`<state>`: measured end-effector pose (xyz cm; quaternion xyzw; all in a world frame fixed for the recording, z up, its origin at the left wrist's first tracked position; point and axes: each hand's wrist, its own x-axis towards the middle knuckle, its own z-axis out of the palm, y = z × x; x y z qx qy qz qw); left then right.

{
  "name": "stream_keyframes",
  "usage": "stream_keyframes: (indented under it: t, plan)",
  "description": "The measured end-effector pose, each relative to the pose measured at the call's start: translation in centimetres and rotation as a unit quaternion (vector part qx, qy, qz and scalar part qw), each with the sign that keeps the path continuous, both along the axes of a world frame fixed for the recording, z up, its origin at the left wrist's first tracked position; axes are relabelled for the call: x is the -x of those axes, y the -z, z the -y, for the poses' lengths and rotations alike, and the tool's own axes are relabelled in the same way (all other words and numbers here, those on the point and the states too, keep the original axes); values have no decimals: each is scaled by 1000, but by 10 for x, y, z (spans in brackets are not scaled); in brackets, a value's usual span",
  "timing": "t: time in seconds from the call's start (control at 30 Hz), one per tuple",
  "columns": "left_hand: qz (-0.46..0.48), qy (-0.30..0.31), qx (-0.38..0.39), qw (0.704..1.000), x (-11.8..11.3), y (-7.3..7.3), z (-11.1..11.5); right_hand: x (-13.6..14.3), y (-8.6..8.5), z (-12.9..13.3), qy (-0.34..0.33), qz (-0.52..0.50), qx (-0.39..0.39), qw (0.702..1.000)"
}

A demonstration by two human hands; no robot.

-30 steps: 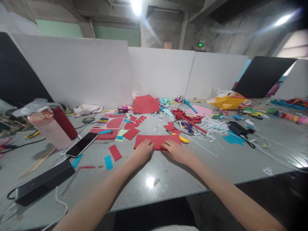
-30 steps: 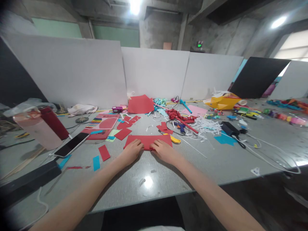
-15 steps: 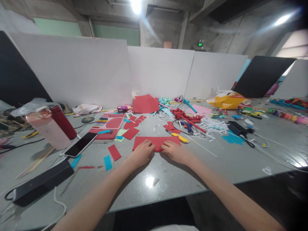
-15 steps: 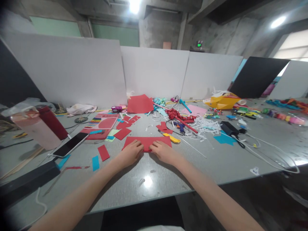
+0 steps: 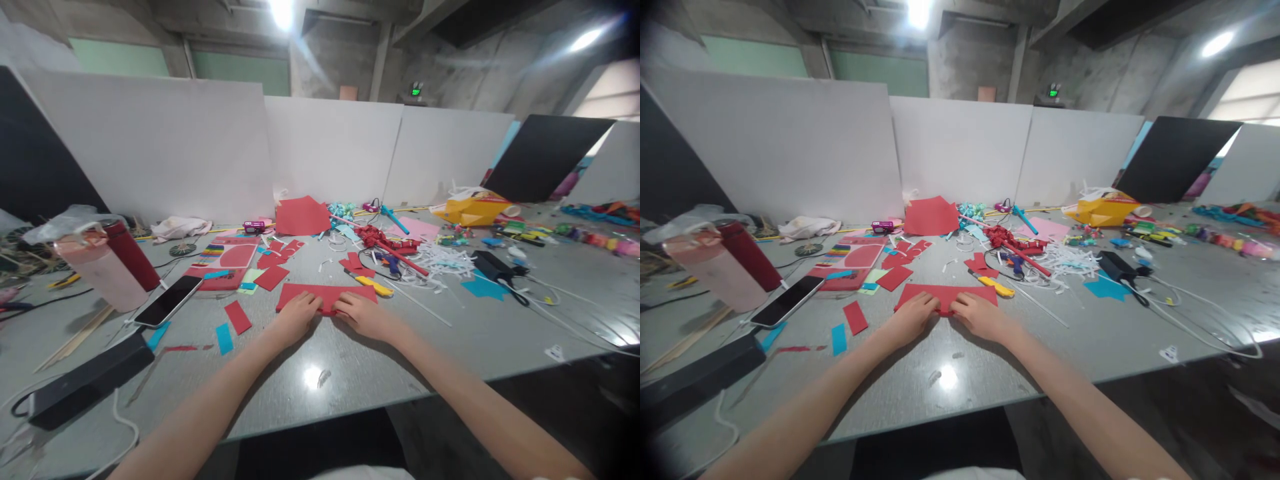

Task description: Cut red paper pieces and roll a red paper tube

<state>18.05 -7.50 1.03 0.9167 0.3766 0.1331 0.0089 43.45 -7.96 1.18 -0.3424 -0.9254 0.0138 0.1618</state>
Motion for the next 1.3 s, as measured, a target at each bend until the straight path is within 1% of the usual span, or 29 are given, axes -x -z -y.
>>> stream_keyframes:
  t: [0.1,0.17,0.4,0.5,0.67,0.8,0.93,1.1,1.2,1.3]
  plan:
    - [0,4,-6,1000,0,0,-1,1,0,-1,-11,-9,-15,1000]
    - [-2,6,-17,1000,1,-1,-2,1,0,-2,-8,-5,-23,1000]
    - [-36,1,-93,995,-3,-2,0,0,5,-5,9,3,-48,999]
    - [-50,1,-105,993,-4,0,-1,1,5,-5,9,2,-57,998]
    - [-54,2,-111,992,-3,6,-5,1,2,-4,1,-15,-37,999]
    - [-36,1,-103,994,-4,7,-7,-1,2,-6,8,-22,-26,999]
    - [-24,10,-78,997,-3,4,-3,-2,3,-6,9,-23,-10,1000]
    - [-30,26,-63,997,-2,-5,6,-1,-3,-2,2,-25,21,999]
    - [-45,17,-64,997,-4,-10,9,0,-5,-1,0,-17,18,1000]
    - [-49,6,-62,997,-7,-12,11,2,-6,-2,6,-14,16,1000]
